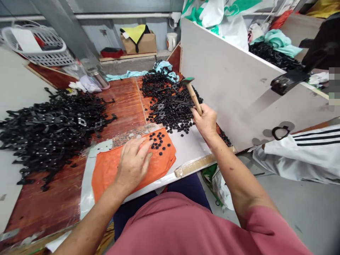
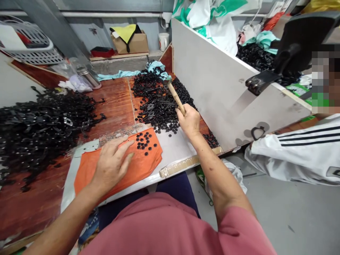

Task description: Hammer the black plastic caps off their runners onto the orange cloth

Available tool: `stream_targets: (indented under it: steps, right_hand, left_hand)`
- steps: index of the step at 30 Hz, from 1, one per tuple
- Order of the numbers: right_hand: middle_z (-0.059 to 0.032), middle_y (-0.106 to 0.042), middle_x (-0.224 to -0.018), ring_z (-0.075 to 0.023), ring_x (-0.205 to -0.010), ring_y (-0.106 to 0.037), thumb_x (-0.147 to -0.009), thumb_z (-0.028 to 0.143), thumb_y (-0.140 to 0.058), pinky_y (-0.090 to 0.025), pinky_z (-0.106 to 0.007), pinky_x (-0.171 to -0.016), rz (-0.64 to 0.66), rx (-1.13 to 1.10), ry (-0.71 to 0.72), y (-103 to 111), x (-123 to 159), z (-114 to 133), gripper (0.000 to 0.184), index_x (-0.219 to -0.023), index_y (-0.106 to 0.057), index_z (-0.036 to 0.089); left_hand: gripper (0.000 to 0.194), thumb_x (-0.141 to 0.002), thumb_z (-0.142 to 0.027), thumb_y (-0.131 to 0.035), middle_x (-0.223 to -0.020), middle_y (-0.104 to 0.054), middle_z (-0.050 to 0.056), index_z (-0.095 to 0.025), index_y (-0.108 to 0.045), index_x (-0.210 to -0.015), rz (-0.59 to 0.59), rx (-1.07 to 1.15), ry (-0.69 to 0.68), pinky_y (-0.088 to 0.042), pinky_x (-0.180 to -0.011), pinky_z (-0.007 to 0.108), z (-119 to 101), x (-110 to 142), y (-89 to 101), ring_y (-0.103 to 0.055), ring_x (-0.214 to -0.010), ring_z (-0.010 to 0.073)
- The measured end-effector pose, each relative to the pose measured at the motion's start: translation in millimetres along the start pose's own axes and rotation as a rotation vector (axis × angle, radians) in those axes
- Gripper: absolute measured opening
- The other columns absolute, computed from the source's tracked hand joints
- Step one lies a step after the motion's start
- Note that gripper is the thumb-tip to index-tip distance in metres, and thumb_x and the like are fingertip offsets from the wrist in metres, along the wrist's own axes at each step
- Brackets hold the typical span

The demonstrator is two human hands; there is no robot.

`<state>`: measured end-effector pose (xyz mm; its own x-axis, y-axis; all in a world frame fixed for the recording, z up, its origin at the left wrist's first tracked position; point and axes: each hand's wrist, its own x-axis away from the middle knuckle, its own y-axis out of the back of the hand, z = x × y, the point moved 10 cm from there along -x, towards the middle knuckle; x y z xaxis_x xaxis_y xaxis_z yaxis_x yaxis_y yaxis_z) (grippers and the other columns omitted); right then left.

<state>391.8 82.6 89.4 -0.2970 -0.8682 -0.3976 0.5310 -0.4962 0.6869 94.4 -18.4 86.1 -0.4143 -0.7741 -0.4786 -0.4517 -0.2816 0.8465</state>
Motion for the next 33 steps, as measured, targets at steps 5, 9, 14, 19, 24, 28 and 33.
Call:
stream_targets:
  steps: [5,9,14,19,24,28,33]
  right_hand:
    - [0.003,-0.06,-0.064,-0.0124,-0.055,-0.049,-0.088,0.042,-0.068,-0.037,-0.025,-0.054,0.302,-0.523,-0.071,-1,75,50,0.025,-0.076,-0.068,0.021]
    - [0.0017,-0.066,-0.068,-0.0099,-0.046,-0.043,-0.084,0.044,-0.071,-0.034,-0.024,-0.043,0.596,-0.814,-0.244,-31,146,69,0.024,-0.083,-0.069,0.02]
    - [-0.0006,-0.073,-0.085,-0.0109,-0.049,-0.049,-0.096,0.044,-0.06,-0.038,-0.023,-0.044,0.552,-0.811,-0.303,-33,173,36,0.039,-0.127,-0.068,0.022]
    - [-0.0004,-0.07,-0.081,-0.0178,-0.065,-0.064,-0.101,0.039,-0.051,-0.05,-0.026,-0.057,0.484,-0.469,-0.267,-9,192,-23,0.042,-0.139,-0.063,0.024]
    - [-0.0037,-0.077,-0.088,-0.0237,-0.078,-0.074,-0.104,0.041,-0.044,-0.057,-0.033,-0.073,0.507,-0.176,-0.188,-3,217,-45,0.055,-0.156,-0.051,0.026]
    - [-0.004,-0.078,-0.087,-0.0258,-0.081,-0.076,-0.105,0.041,-0.041,-0.058,-0.036,-0.075,0.535,-0.129,-0.191,-12,223,-50,0.055,-0.156,-0.052,0.024]
    - [-0.0033,-0.079,-0.089,-0.0254,-0.084,-0.077,-0.106,0.041,-0.042,-0.058,-0.034,-0.072,0.544,-0.16,-0.185,-16,222,-54,0.053,-0.156,-0.051,0.028]
  left_hand:
    - [0.035,-0.096,-0.024,-0.058,-0.135,-0.068,0.009,-0.028,-0.065,-0.131,-0.083,-0.052,-0.084,-0.018,-0.126,0.065,-47,-24,16.6,-0.052,-0.139,0.0328]
    - [0.026,-0.102,-0.031,-0.048,-0.094,-0.074,0.007,-0.025,-0.072,-0.099,0.156,0.038,-0.047,-0.025,-0.122,0.06,-53,-19,-10.4,-0.067,-0.107,0.0276]
    - [0.034,-0.103,-0.041,-0.038,-0.08,-0.068,0.005,-0.023,-0.063,-0.088,0.435,0.217,0.188,-0.046,-0.08,0.033,-10,10,-43.1,-0.064,-0.077,0.021]
    - [0.037,-0.1,-0.043,-0.033,-0.073,-0.061,0.002,-0.023,-0.048,-0.074,0.535,0.358,0.362,-0.039,-0.067,0.03,31,22,-63.0,-0.058,-0.07,0.0196]
    - [0.038,-0.1,-0.041,-0.034,-0.077,-0.066,0.005,-0.023,-0.048,-0.07,0.551,0.366,0.331,-0.041,-0.074,0.032,29,21,-75.9,-0.062,-0.078,0.0226]
    - [0.037,-0.1,-0.039,-0.036,-0.074,-0.066,0.005,-0.023,-0.048,-0.069,0.552,0.335,0.331,-0.04,-0.071,0.031,28,23,-77.2,-0.061,-0.075,0.0225]
    - [0.039,-0.1,-0.038,-0.038,-0.071,-0.063,0.003,-0.023,-0.046,-0.065,0.555,0.347,0.336,-0.038,-0.067,0.029,27,24,-76.2,-0.058,-0.069,0.0198]
